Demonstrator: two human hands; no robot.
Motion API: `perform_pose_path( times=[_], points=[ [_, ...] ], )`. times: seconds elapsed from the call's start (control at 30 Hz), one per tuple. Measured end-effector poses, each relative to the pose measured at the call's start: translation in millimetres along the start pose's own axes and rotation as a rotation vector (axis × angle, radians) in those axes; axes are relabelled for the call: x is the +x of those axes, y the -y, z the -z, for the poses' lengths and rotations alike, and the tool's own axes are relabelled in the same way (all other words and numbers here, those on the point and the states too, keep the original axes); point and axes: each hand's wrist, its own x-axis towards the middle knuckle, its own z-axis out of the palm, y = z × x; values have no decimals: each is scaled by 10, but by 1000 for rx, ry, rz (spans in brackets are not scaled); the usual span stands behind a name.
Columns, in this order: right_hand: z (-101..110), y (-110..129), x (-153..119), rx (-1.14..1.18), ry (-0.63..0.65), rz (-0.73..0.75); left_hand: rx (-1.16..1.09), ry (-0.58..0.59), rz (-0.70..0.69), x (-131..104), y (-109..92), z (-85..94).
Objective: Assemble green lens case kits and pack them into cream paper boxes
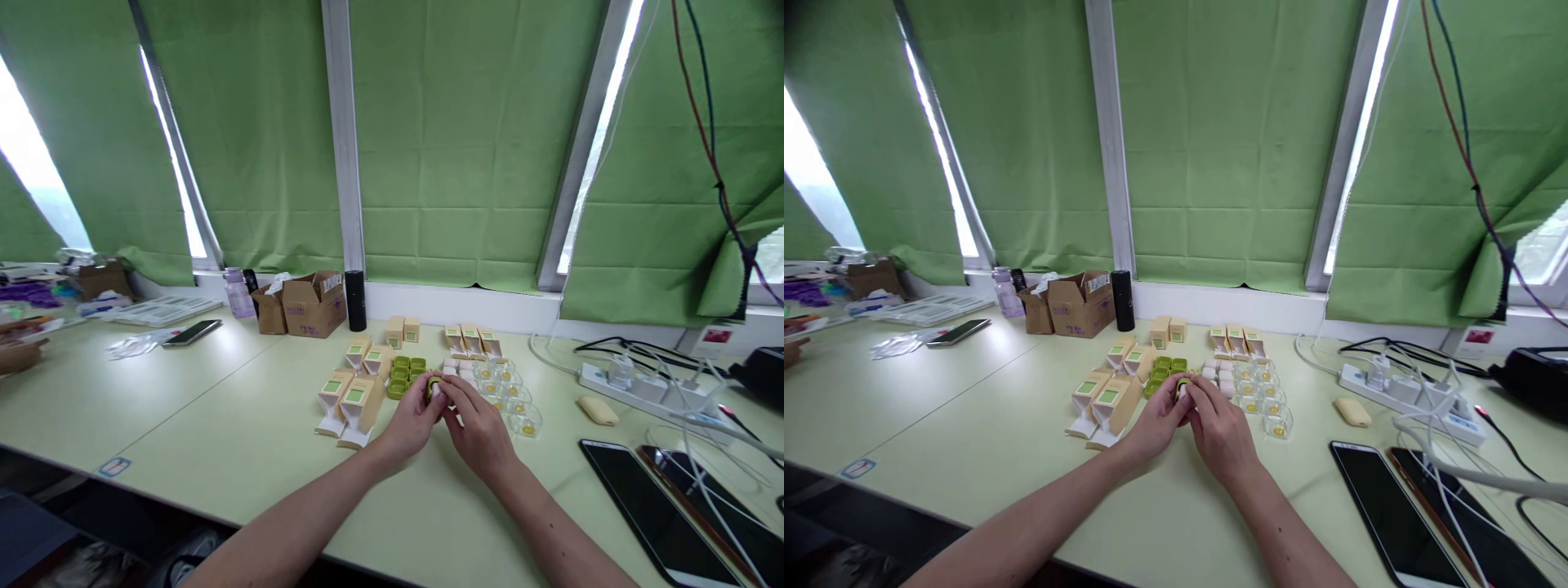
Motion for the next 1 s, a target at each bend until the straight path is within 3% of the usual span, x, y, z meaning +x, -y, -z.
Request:
perform_pose_path(
  times=[0.2, 0.4, 0.83, 1.0],
  points=[
    [-13, -9, -10, 53, 23, -31, -11, -4, -9, 8, 14, 4],
    [1, -13, -30, 251, 91, -187, 72, -33, 12, 45, 26, 57],
    [31, 46, 16, 330, 24, -341, 66, -1, 77, 15, -69, 135],
    [7, 40, 29, 474, -28, -503, 87, -47, 64, 6, -99, 150]
  ],
)
